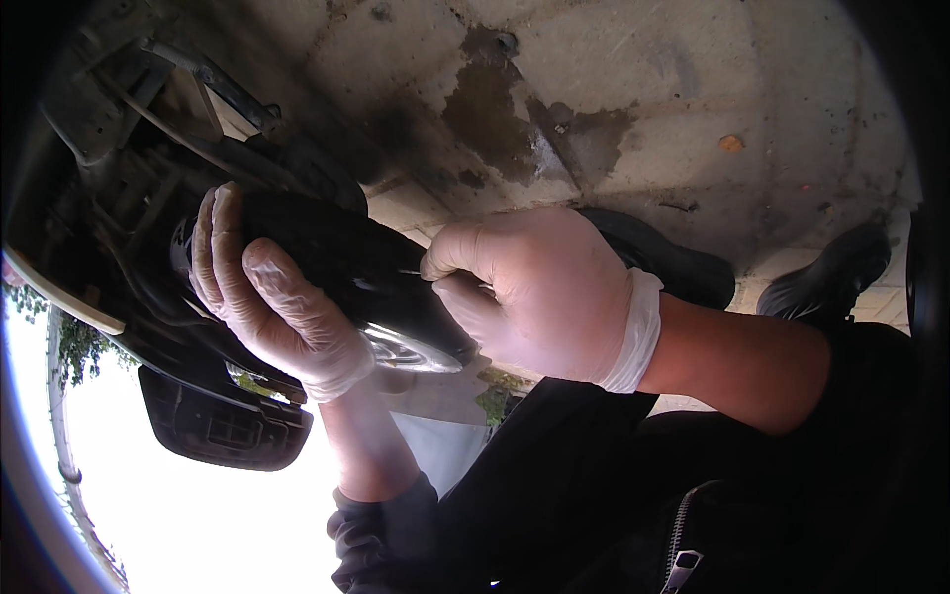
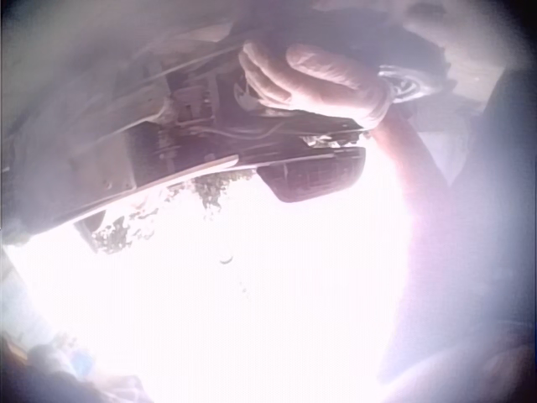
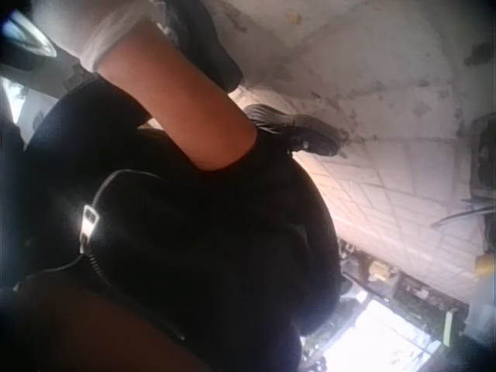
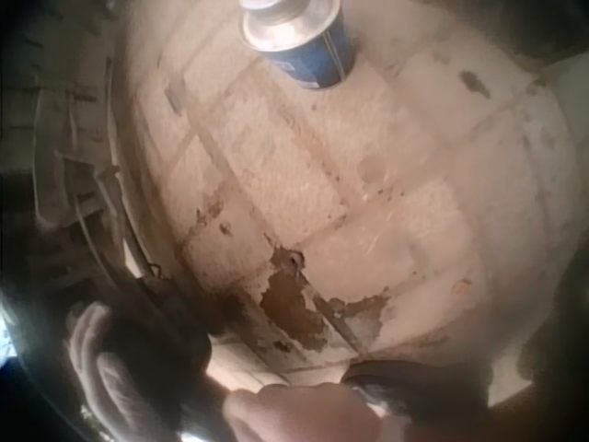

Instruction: The person removes a small object from a scooter tire, sharpens a metal tool on a grinding stone, and reinserts the object into the tire. They then use pliers to trim the object and continue adjusting it with their hands.

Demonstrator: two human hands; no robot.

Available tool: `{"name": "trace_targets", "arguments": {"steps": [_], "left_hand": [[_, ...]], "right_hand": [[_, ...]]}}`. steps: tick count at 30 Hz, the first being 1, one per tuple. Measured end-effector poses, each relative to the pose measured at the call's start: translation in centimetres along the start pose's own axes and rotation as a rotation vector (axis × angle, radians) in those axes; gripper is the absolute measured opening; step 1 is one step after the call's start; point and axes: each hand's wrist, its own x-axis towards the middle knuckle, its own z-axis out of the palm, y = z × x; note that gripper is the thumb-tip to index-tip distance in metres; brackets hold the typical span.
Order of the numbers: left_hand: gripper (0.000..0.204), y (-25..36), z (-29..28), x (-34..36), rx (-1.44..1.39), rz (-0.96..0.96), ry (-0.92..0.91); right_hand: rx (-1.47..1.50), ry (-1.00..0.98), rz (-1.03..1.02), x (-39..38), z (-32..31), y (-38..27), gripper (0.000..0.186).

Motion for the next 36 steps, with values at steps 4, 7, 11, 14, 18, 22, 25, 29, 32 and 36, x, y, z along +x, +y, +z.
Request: {"name": "trace_targets", "arguments": {"steps": [4,7,11,14,18,22,25,29,32,36], "left_hand": [[0.046,0.1,-0.1,0.0,0.001,-0.005,-0.01],[0.047,0.2,0.0,-0.1,-0.016,-0.023,0.002],[0.048,0.2,0.2,-0.1,-0.052,-0.055,0.022],[0.048,0.2,0.1,0.0,-0.04,-0.038,0.012],[0.048,0.2,0.1,0.0,-0.036,-0.049,0.016],[0.048,0.2,0.1,0.0,-0.044,-0.046,0.016],[0.049,0.3,0.2,0.0,-0.038,-0.05,0.019],[0.049,0.3,0.2,0.1,-0.043,-0.049,0.017],[0.049,0.1,0.1,0.2,-0.018,-0.038,0.011],[0.048,-0.1,0.0,0.0,-0.013,-0.014,0.003]], "right_hand": [[-0.171,-0.021,-0.15,0.4,-0.5,0.4,0.005],[-0.207,-0.142,-0.178,1.4,-1.6,0.7,0.005],[-0.224,-0.331,-0.178,3.2,-3.0,0.8,0.003],[-0.194,-0.447,-0.124,4.3,-3.5,0.6,0.003],[-0.189,-0.499,-0.148,5.2,-4.1,0.5,0.005],[-0.214,-0.593,-0.15,6.2,-4.4,0.1,0.005],[-0.21,-0.632,-0.154,6.8,-4.8,0.1,0.006],[-0.208,-0.646,-0.144,6.6,-4.7,1.0,0.007],[-0.015,-0.382,-0.064,4.1,-2.9,1.2,0.007],[0.445,-0.13,0.301,0.0,-0.2,0.0,0.013]]}}
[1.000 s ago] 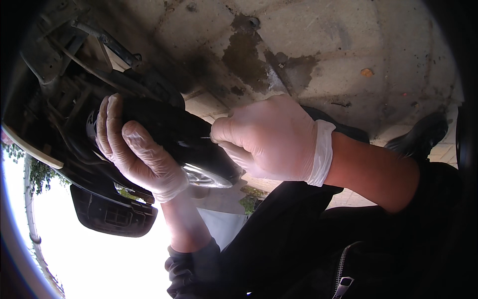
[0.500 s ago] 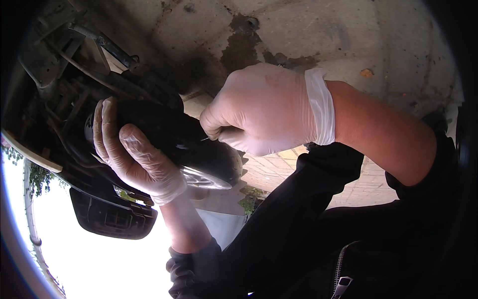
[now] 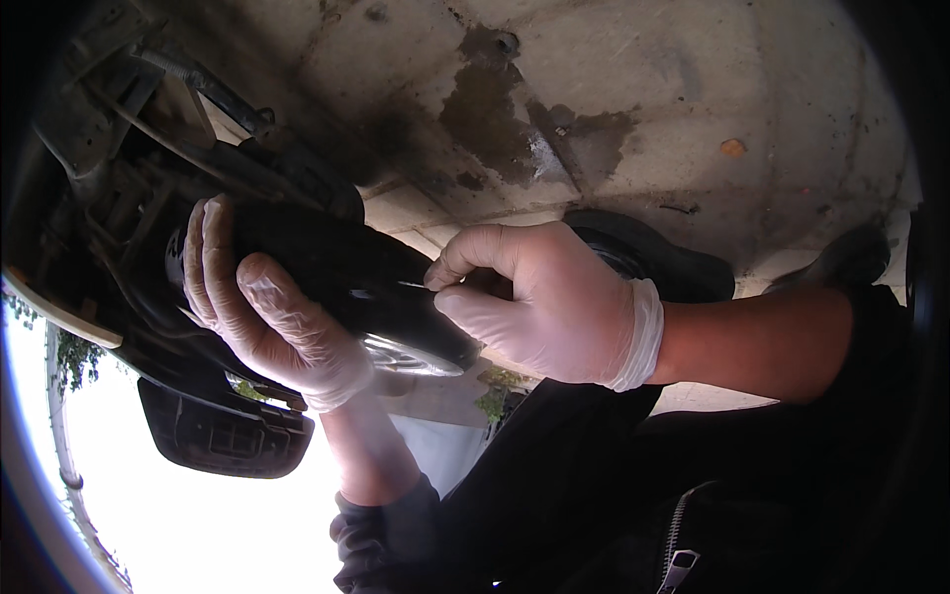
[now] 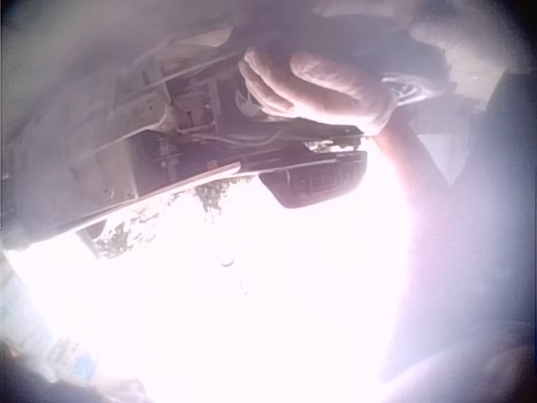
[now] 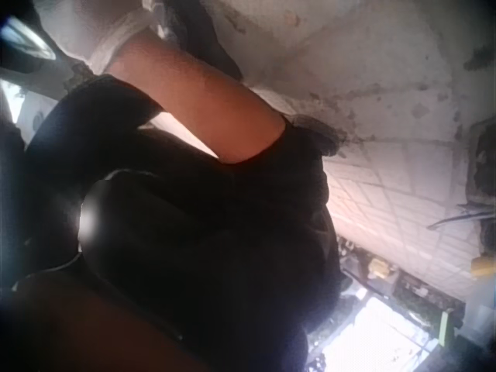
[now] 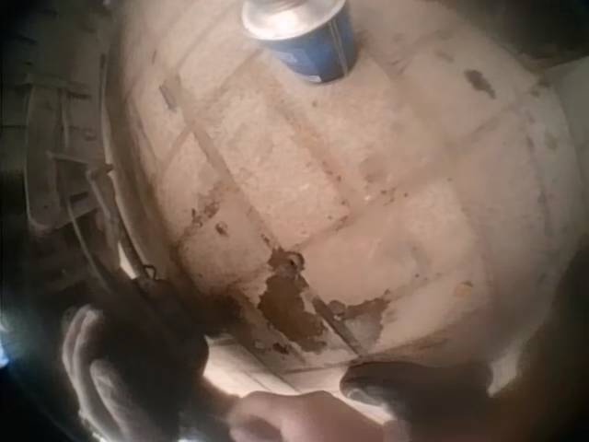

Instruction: The person removes a small object from a scooter tire, sharpens a metal tool on a grinding stone, and reinserts the object into the tire. They then use pliers to trim the object and continue adjusting it with their hands.

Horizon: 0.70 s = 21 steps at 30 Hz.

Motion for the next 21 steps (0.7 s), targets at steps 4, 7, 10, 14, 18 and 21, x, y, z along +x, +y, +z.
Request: {"name": "trace_targets", "arguments": {"steps": [4,7,10,14,18,21], "left_hand": [[0.046,0.0,0.0,0.0,0.007,0.009,-0.012],[0.045,0.2,-0.1,0.0,0.024,0.018,-0.017],[0.044,0.5,-0.2,0.0,0.033,0.008,-0.015],[0.044,0.6,0.0,-0.1,0.002,0.003,-0.004],[0.044,0.7,0.0,-0.2,0.02,0.015,-0.024],[0.045,0.7,0.0,-0.1,0.023,0.004,-0.025]], "right_hand": [[-0.037,-0.054,0.055,0.7,-0.8,-0.4,0.013],[-0.361,-0.25,-0.11,2.7,-3.1,-1.7,0.012],[-0.531,-0.455,-0.043,4.5,-4.1,-3.1,0.011],[-0.67,-0.591,-0.096,6.1,-4.4,-4.4,0.01],[-0.748,-0.735,-0.135,7.8,-4.6,-5.3,0.012],[-0.786,-0.789,-0.107,8.7,-4.6,-6.2,0.012]]}}
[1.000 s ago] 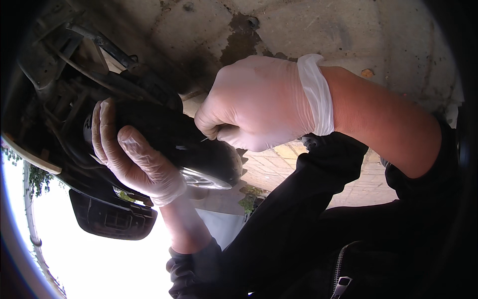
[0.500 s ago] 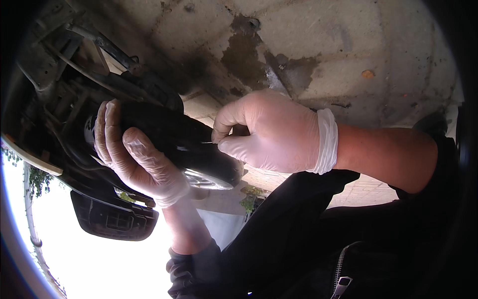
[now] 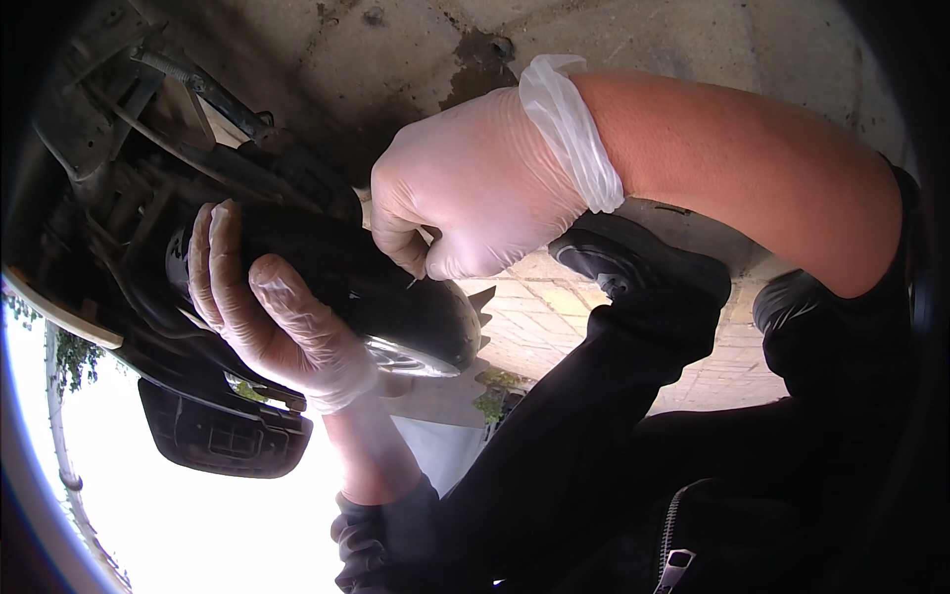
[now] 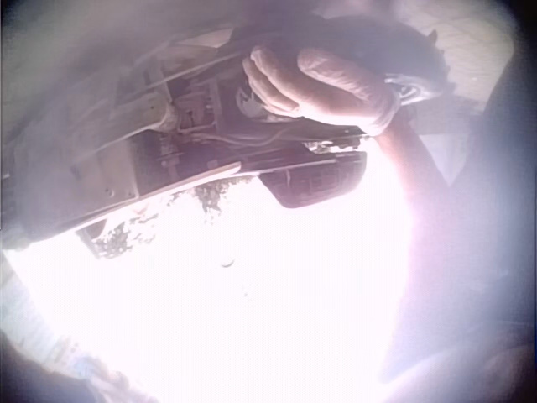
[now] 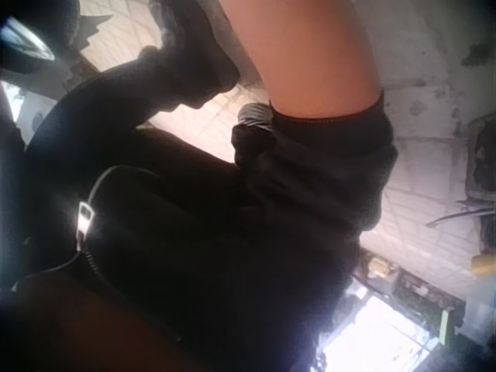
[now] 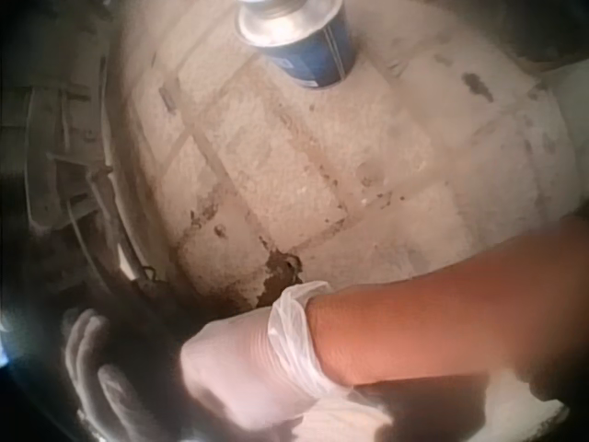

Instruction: The person removes a small object from a scooter tire, sharpens a metal tool on a grinding stone, and reinserts the object into the tire. They then use pliers to trim the object and continue adjusting it with their hands.

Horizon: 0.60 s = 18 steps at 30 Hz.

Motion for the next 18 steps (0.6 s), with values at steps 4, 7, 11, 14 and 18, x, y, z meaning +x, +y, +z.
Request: {"name": "trace_targets", "arguments": {"steps": [4,7,11,14,18], "left_hand": [[0.045,-0.1,0.1,0.0,-0.002,0.01,0.0],[0.045,-0.2,0.1,0.1,-0.005,0.016,0.011],[0.045,-0.4,0.1,0.1,-0.006,-0.02,0.029],[0.045,-0.4,0.1,0.1,-0.008,-0.004,0.02],[0.046,-0.5,0.1,0.3,-0.013,0.007,0.022]], "right_hand": [[-0.099,-0.13,-0.04,0.8,-1.6,-0.4,0.013],[-0.291,-0.226,0.053,0.5,-1.7,-0.4,0.016],[-0.129,0.001,0.0,-2.5,0.6,0.6,0.019],[0.123,0.325,-0.076,-3.6,3.7,1.5,0.021],[0.302,0.541,0.009,-3.1,8.6,1.7,0.02]]}}
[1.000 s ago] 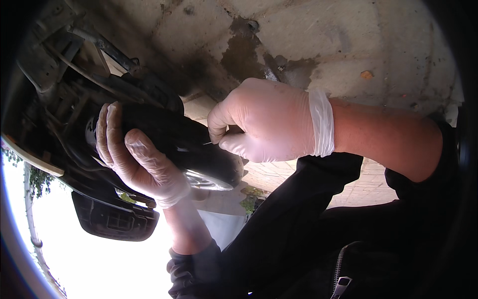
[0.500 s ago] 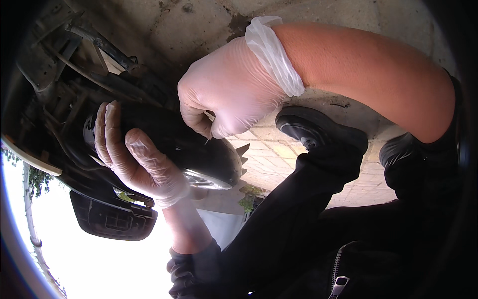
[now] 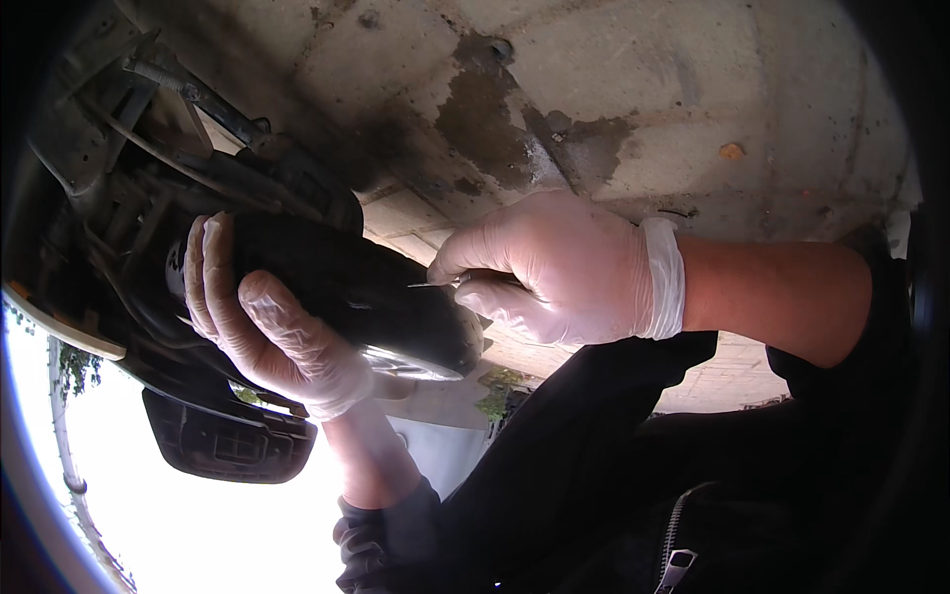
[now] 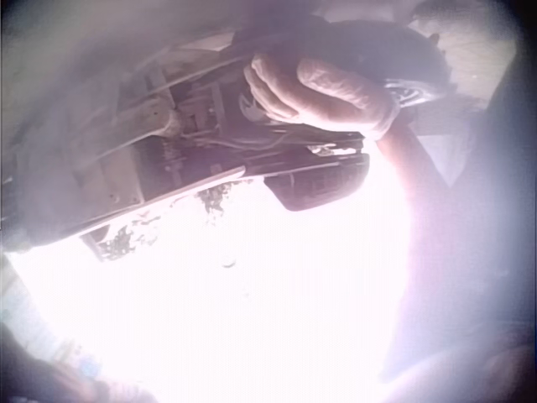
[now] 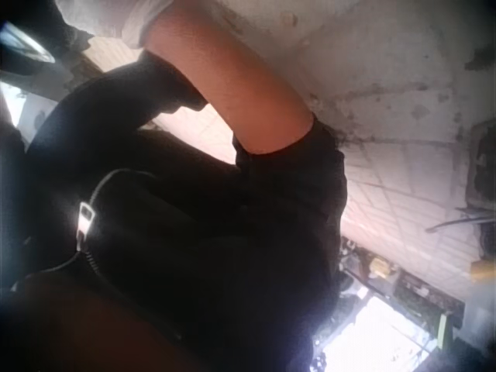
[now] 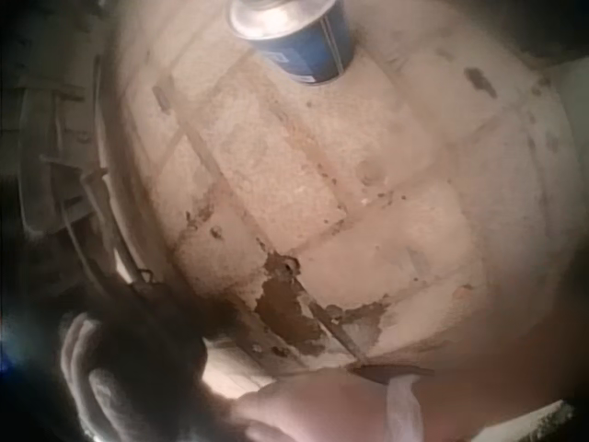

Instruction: The person removes a small object from a scooter tire, sharpens a metal tool on a grinding stone, and reinserts the object into the tire. They then use pliers to trim the object and continue adjusting it with their hands.

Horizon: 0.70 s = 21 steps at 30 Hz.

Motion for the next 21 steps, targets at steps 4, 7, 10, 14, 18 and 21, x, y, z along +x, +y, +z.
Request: {"name": "trace_targets", "arguments": {"steps": [4,7,10,14,18,21], "left_hand": [[0.046,-0.2,0.1,0.1,-0.033,-0.022,0.012],[0.046,-0.3,0.0,0.2,-0.056,-0.05,0.022],[0.045,-0.3,0.0,0.2,-0.045,-0.053,0.022],[0.045,-0.2,0.2,0.1,-0.069,-0.079,0.04],[0.046,-0.2,0.2,0.1,-0.081,-0.077,0.037],[0.045,-0.2,0.2,0.1,-0.094,-0.08,0.035]], "right_hand": [[0.17,0.28,-0.08,-1.1,3.8,0.1,0.019],[0.178,0.374,-0.111,-1.3,5.0,-0.1,0.018],[0.139,0.394,-0.105,-1.2,5.2,-0.2,0.019],[0.101,0.407,-0.116,-1.2,5.2,-0.2,0.019],[0.093,0.391,-0.12,-1.1,5.0,-0.2,0.019],[0.065,0.373,-0.123,-1.0,4.7,-0.4,0.02]]}}
